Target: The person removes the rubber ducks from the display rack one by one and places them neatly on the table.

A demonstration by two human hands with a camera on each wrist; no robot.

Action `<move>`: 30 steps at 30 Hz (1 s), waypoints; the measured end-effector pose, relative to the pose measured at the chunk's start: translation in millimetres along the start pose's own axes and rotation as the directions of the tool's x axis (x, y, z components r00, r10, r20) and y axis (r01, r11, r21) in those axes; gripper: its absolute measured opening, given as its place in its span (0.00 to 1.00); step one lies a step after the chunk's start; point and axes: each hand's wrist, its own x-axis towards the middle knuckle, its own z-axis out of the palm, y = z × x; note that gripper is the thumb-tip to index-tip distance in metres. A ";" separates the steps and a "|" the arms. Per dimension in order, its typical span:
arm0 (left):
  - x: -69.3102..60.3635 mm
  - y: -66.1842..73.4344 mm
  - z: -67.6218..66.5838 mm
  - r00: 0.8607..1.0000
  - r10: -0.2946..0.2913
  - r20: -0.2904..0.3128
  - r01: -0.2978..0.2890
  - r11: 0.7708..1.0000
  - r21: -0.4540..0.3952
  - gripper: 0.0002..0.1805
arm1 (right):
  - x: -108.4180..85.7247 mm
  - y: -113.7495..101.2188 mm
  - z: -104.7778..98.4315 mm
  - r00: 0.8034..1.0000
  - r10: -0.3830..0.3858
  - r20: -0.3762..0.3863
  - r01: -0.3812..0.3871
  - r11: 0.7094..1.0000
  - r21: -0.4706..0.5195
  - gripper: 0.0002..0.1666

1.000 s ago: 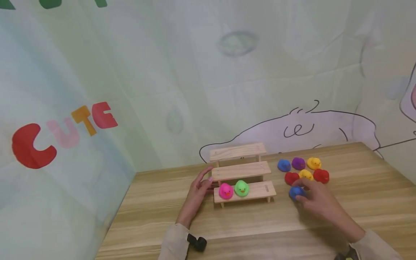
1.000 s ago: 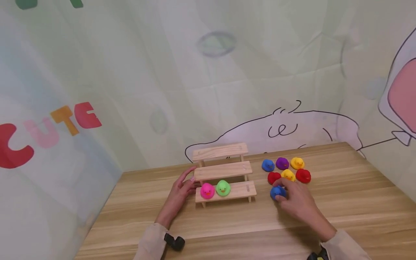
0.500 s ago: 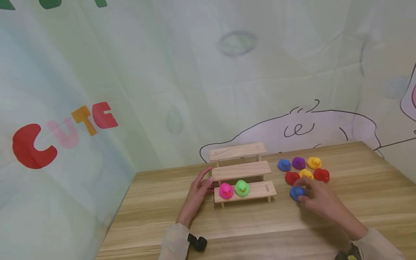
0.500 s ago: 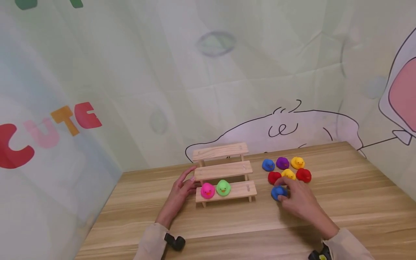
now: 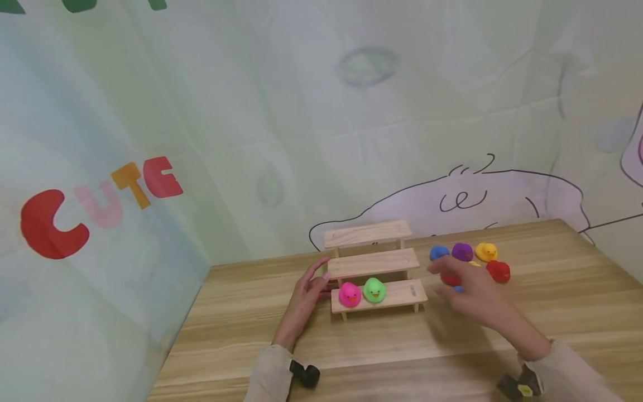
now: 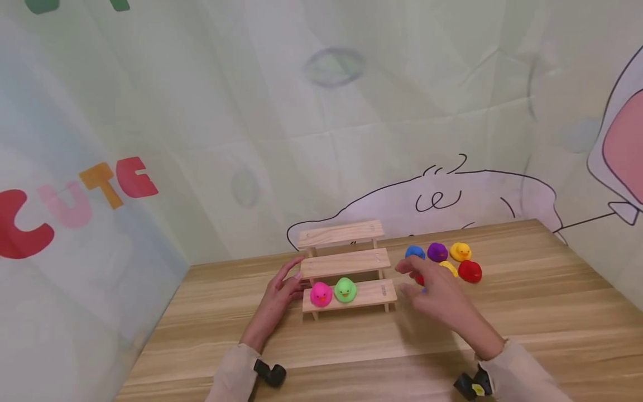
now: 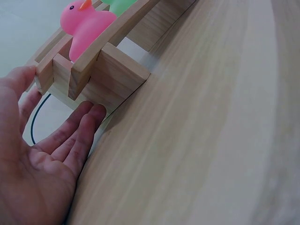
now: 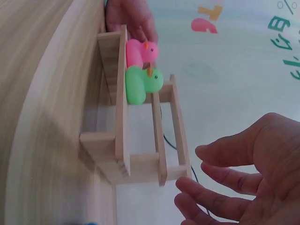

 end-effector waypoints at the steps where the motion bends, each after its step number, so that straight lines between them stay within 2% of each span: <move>1: 0.1 -0.1 -0.1 1.000 -0.002 0.000 0.002 1.000 -0.001 0.26 | 2.9 -4.3 2.9 1.000 -0.015 0.001 0.015 1.000 0.004 0.17; 9: 2.7 -2.0 -0.8 1.000 -0.002 -0.001 0.002 1.000 -0.001 0.26 | 26.9 -29.4 26.7 0.991 -0.129 0.034 0.129 0.992 0.013 0.17; 14: 1.9 -1.9 -0.9 1.000 0.002 -0.002 -0.002 1.000 -0.013 0.26 | 34.4 -36.8 40.9 0.986 -0.109 0.126 0.102 0.993 0.054 0.21; 18: 1.5 -2.0 -0.5 1.000 0.003 -0.001 -0.003 1.000 -0.023 0.26 | 36.3 -39.4 51.8 0.980 -0.085 0.178 0.077 0.996 0.053 0.20; 25: 1.6 -2.0 -0.3 1.000 0.009 -0.007 -0.009 1.000 -0.028 0.26 | 39.8 -35.8 73.3 0.976 -0.179 0.125 0.177 0.984 0.033 0.19; 30: 1.4 -2.1 -0.5 1.000 0.014 -0.002 -0.014 0.999 -0.032 0.26 | 38.4 -33.0 83.0 0.979 -0.176 0.103 0.176 0.984 0.008 0.17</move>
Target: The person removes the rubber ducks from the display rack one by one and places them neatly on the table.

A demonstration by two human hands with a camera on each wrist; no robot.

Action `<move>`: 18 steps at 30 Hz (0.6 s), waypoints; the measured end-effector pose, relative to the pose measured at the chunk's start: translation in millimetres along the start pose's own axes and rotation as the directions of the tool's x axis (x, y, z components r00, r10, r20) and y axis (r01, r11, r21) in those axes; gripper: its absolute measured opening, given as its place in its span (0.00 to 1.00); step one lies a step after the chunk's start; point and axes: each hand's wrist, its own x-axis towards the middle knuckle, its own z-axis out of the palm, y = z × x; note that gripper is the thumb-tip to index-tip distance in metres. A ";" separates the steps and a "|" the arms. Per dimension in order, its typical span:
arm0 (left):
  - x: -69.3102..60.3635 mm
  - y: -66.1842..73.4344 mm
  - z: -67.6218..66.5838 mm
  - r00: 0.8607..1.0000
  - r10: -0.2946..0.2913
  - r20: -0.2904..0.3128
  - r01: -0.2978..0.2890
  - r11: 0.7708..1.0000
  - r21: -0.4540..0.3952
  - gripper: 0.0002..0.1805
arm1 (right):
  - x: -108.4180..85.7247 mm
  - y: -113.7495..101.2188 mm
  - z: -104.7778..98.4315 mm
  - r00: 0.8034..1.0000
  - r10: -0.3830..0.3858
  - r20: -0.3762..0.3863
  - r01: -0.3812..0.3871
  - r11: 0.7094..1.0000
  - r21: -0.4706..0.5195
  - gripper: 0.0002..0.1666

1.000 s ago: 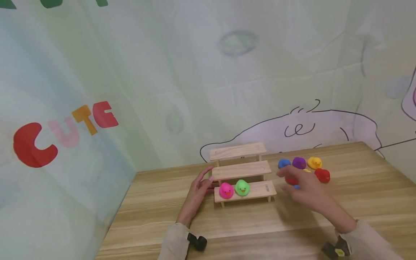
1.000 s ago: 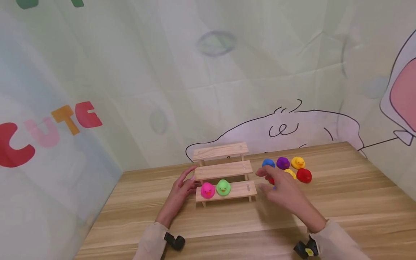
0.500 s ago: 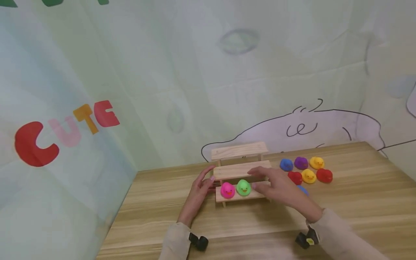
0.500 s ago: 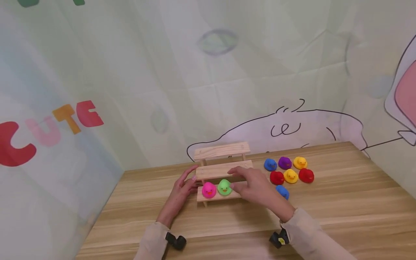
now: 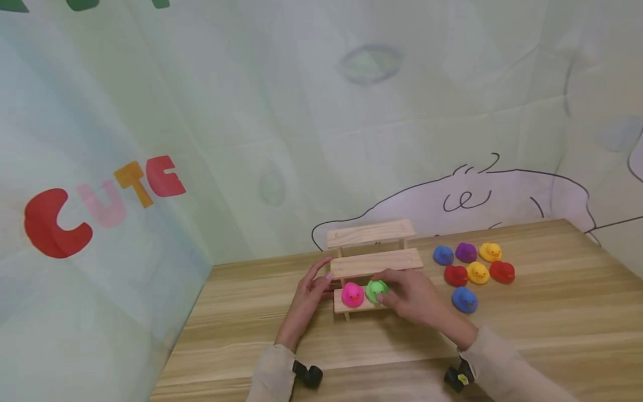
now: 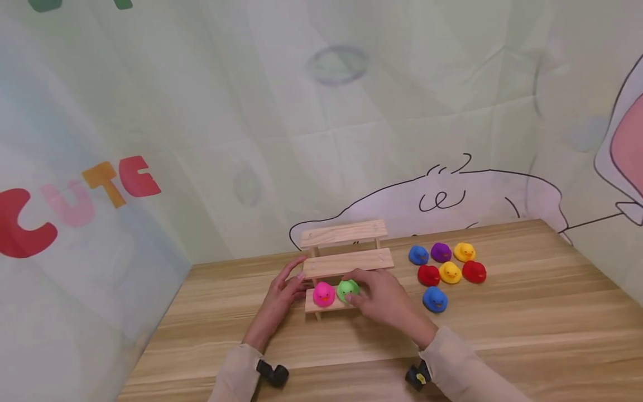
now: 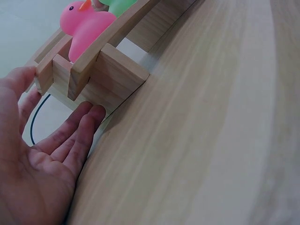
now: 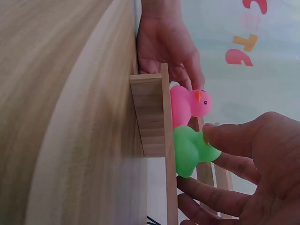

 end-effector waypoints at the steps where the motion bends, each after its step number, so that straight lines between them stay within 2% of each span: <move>1: 0.0 -0.1 0.3 1.000 0.004 0.001 -0.004 1.000 0.006 0.26 | -0.6 0.6 0.8 1.000 0.002 -0.005 -0.002 1.000 -0.001 0.17; 11: 1.0 -0.3 1.5 1.000 -0.005 -0.008 0.005 1.000 0.012 0.26 | -9.4 6.1 -2.7 0.998 -0.010 -0.057 0.010 1.000 0.011 0.17; 18: -0.1 0.3 1.9 1.000 0.002 -0.009 -0.002 1.000 0.010 0.25 | -23.0 13.7 -18.3 0.996 0.038 -0.084 -0.036 0.999 0.019 0.18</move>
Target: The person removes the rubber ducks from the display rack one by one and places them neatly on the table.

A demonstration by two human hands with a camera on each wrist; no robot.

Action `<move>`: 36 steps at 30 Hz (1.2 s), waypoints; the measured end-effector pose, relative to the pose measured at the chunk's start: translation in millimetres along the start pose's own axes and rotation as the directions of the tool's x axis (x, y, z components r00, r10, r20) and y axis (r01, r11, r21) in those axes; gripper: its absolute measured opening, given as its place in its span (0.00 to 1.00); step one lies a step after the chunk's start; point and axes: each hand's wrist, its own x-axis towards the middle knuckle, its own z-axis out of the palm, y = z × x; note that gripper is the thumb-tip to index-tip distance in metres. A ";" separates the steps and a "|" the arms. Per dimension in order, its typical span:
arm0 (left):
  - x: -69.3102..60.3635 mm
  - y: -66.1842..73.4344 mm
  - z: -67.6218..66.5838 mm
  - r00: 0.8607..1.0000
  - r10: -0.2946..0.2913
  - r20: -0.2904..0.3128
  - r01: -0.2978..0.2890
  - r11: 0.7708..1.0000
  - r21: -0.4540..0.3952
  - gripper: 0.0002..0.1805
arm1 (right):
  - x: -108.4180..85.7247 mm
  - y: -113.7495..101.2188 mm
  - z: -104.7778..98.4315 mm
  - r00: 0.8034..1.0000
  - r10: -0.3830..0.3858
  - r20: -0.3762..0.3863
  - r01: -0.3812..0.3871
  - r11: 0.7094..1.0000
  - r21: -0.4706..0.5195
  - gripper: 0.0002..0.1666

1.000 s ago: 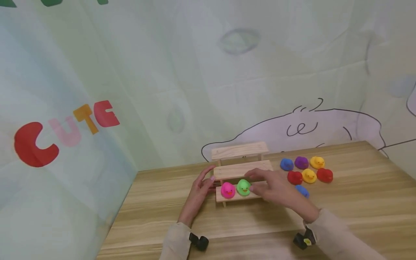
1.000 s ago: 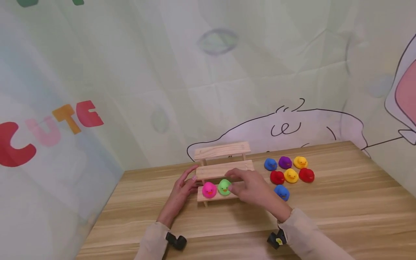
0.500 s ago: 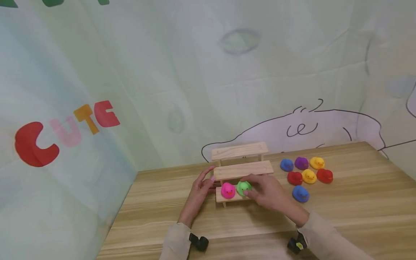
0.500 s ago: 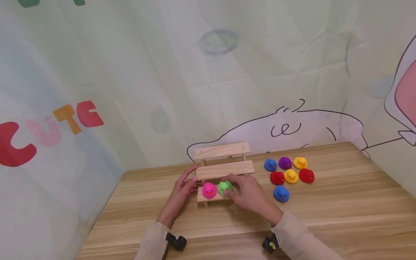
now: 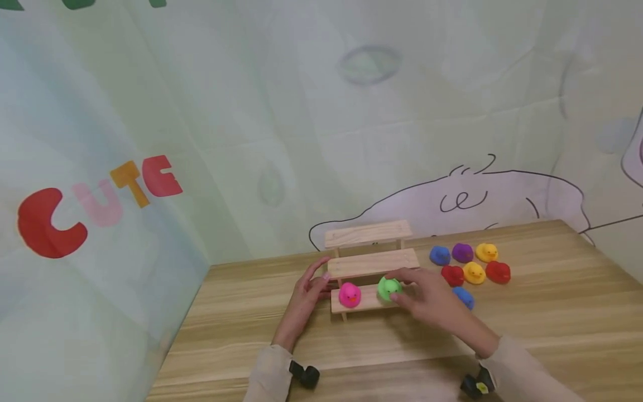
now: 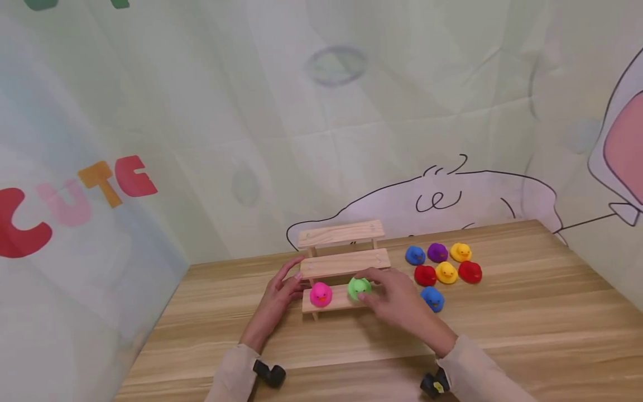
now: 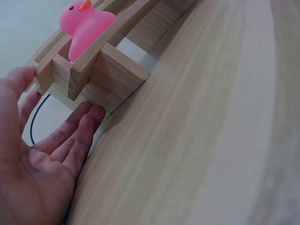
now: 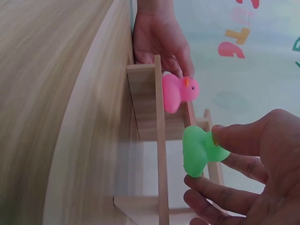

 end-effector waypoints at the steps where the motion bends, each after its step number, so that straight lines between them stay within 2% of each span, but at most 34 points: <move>1: -0.2 -0.1 0.0 1.000 0.001 -0.002 -0.001 1.000 -0.001 0.25 | -1.5 1.1 -2.3 1.000 0.002 -0.005 -0.002 1.000 0.001 0.19; 7: -0.1 -2.3 0.8 1.000 -0.009 0.004 0.009 1.000 0.002 0.26 | -9.6 11.2 -17.0 0.999 0.000 -0.052 0.000 1.000 -0.008 0.21; 12: 0.2 -1.7 2.5 1.000 -0.010 0.008 0.010 1.000 0.011 0.25 | -14.2 21.1 -33.8 0.998 0.021 -0.051 -0.022 1.000 -0.015 0.21; 18: 0.3 -1.3 3.0 1.000 -0.007 -0.001 0.007 1.000 -0.004 0.26 | -24.3 37.8 -54.9 0.995 0.048 -0.089 -0.054 0.996 -0.067 0.22; 24: 1.7 -1.3 1.9 1.000 -0.007 0.004 0.007 1.000 0.003 0.26 | -39.0 54.9 -75.2 0.984 0.163 -0.066 -0.168 0.984 -0.067 0.22; 30: 2.0 -1.0 1.8 1.000 -0.004 0.014 0.004 1.000 0.002 0.26 | -50.4 76.5 -92.8 0.988 0.145 -0.049 -0.149 0.983 -0.107 0.21; 36: 1.7 -1.1 0.2 1.000 -0.007 0.003 0.007 1.000 0.007 0.26 | -52.6 90.1 -110.6 0.985 0.163 0.053 -0.153 0.977 -0.147 0.17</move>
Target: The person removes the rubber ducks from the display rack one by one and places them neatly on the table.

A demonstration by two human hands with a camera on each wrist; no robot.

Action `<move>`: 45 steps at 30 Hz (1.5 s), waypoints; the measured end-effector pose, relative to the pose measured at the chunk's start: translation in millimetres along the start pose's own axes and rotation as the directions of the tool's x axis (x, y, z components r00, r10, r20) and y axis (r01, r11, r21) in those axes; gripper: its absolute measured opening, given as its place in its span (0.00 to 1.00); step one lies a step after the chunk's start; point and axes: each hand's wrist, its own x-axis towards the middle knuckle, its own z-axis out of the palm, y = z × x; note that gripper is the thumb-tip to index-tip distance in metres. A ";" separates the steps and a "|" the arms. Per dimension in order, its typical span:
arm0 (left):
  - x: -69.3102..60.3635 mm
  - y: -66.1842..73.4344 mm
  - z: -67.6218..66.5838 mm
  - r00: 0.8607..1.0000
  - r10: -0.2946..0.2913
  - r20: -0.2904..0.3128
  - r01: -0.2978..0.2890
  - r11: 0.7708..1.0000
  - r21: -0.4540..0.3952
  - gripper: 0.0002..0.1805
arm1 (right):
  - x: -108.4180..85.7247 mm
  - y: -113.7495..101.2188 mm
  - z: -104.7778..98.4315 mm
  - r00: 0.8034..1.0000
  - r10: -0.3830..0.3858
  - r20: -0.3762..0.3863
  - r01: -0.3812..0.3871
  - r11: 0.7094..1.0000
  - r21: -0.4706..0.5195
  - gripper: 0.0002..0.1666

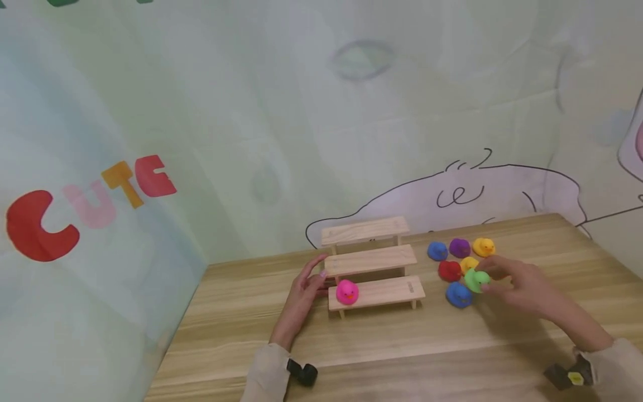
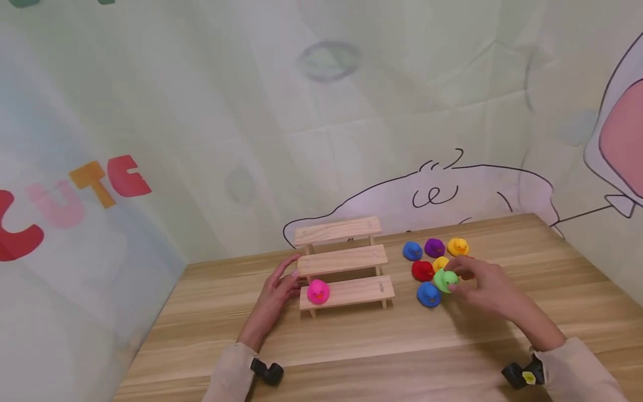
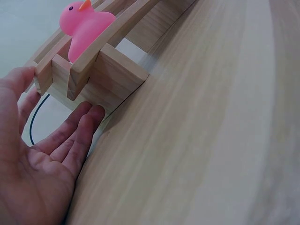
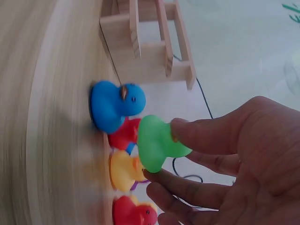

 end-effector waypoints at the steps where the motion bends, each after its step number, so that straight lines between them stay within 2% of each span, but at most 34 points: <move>1: -0.3 0.2 -0.6 1.000 -0.002 -0.003 0.002 1.000 -0.001 0.26 | 0.7 1.9 -1.8 1.000 0.009 0.018 -0.009 1.000 -0.007 0.17; 8: -1.3 1.1 -2.6 1.000 -0.010 -0.009 0.010 1.000 0.000 0.26 | 4.2 6.9 -7.4 0.984 0.113 0.136 -0.109 0.993 -0.037 0.18; 12: -1.2 0.8 -2.0 1.000 -0.015 -0.010 0.015 1.000 0.004 0.26 | 4.3 8.6 -6.0 0.976 0.143 0.162 -0.138 0.990 -0.040 0.19; 22: -0.8 -2.2 1.3 1.000 -0.018 -0.002 0.018 1.000 -0.003 0.26 | 0.6 19.4 0.2 0.979 0.117 0.165 -0.109 0.992 -0.058 0.20; 28: -1.9 -2.7 0.5 1.000 -0.025 -0.013 0.025 1.000 0.006 0.26 | -0.8 19.3 2.1 0.980 0.107 0.168 -0.098 0.993 -0.063 0.19; 31: -2.3 -2.2 0.1 1.000 -0.023 -0.011 0.023 1.000 0.009 0.26 | -0.8 17.6 1.5 0.984 0.092 0.154 -0.083 0.995 -0.063 0.21; 35: -1.6 -1.5 -0.2 1.000 -0.020 -0.014 0.020 1.000 0.021 0.28 | 1.0 5.5 -1.0 0.997 0.043 0.066 -0.038 0.997 -0.071 0.24; 38: -1.1 -0.2 0.1 1.000 -0.017 -0.009 0.017 0.999 0.027 0.28 | 4.5 -13.4 -2.0 0.999 -0.032 -0.013 0.031 0.998 -0.057 0.23; 40: -0.7 0.6 0.4 1.000 -0.013 -0.006 0.013 0.999 0.030 0.28 | 8.3 -28.4 -0.7 0.994 -0.097 -0.043 0.095 0.994 -0.046 0.23; 45: 0.2 0.9 0.5 1.000 -0.013 -0.010 0.013 1.000 0.021 0.27 | 21.5 -65.2 11.1 0.962 -0.267 -0.062 0.268 0.963 0.008 0.23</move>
